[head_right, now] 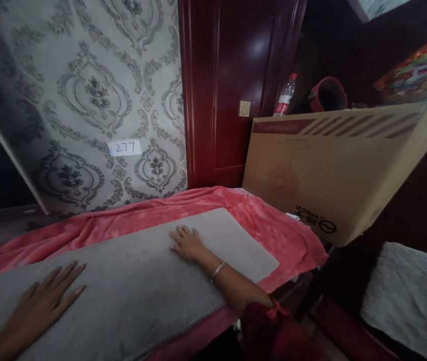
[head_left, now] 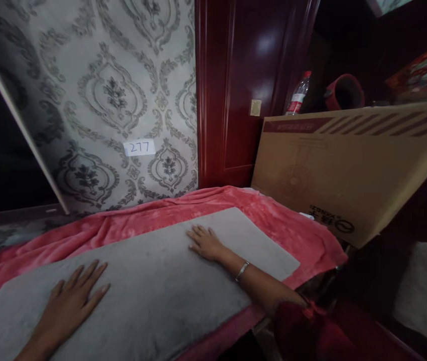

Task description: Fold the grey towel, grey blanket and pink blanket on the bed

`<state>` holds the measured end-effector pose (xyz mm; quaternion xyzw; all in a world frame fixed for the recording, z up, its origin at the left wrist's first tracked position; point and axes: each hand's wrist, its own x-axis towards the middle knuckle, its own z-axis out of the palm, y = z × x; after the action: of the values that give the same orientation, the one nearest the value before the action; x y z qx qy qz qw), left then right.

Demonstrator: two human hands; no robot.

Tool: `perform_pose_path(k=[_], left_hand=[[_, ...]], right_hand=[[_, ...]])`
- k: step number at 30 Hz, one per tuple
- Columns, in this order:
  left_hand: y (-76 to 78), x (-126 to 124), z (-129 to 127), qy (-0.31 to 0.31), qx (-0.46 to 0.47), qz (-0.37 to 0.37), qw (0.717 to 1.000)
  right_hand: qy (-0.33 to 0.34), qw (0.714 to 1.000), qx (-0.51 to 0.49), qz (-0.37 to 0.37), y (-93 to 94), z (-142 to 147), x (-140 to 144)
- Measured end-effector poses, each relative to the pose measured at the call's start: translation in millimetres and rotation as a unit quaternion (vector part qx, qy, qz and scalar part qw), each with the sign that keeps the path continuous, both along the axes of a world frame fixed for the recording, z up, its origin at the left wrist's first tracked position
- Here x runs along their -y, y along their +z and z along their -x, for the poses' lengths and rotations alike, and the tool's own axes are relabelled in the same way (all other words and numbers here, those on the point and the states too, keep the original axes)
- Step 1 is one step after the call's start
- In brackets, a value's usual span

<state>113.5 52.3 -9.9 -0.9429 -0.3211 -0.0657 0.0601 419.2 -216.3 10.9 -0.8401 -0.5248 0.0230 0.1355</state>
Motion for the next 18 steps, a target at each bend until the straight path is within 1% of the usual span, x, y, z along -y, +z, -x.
perform_pose_path(k=[2,4,7,9,10,12,14,16,17,18], left_hand=[[-2.6,-2,1,-0.002,0.020,0.001,1.000],[-4.5,-3,2,-0.004,0.028,0.003,1.000],[-6.2,-5,3,-0.004,0.010,0.010,1.000],[-7.1,-5,4,-0.004,0.001,0.008,1.000],[-7.4,-5,4,-0.007,0.002,0.005,1.000],[-6.8,-3,5,-0.009,0.011,0.002,1.000],[-4.1,2,5,-0.011,0.017,0.010,1.000],[0.0,9,5,-0.010,0.019,0.026,0.999],[2.1,13,6,-0.010,0.021,0.035,0.999],[3.9,16,6,-0.008,0.023,0.043,0.999]], right_hand=[[-0.016,1.000,0.013,0.017,-2.3,-25,-4],[-0.057,0.998,0.018,0.035,-3.8,-58,4],[-0.160,0.985,0.018,0.058,-7.6,-108,34],[-0.226,0.971,0.018,0.070,-12.1,-133,57],[-0.248,0.966,0.016,0.076,-14.4,-141,67],[-0.272,0.958,0.009,0.087,-18.3,-150,80],[-0.299,0.950,0.012,0.093,-19.8,-149,81],[-0.326,0.941,0.038,0.084,-18.7,-137,66],[-0.317,0.944,0.053,0.075,-17.3,-126,53],[-0.284,0.954,0.063,0.066,-15.3,-110,37]])
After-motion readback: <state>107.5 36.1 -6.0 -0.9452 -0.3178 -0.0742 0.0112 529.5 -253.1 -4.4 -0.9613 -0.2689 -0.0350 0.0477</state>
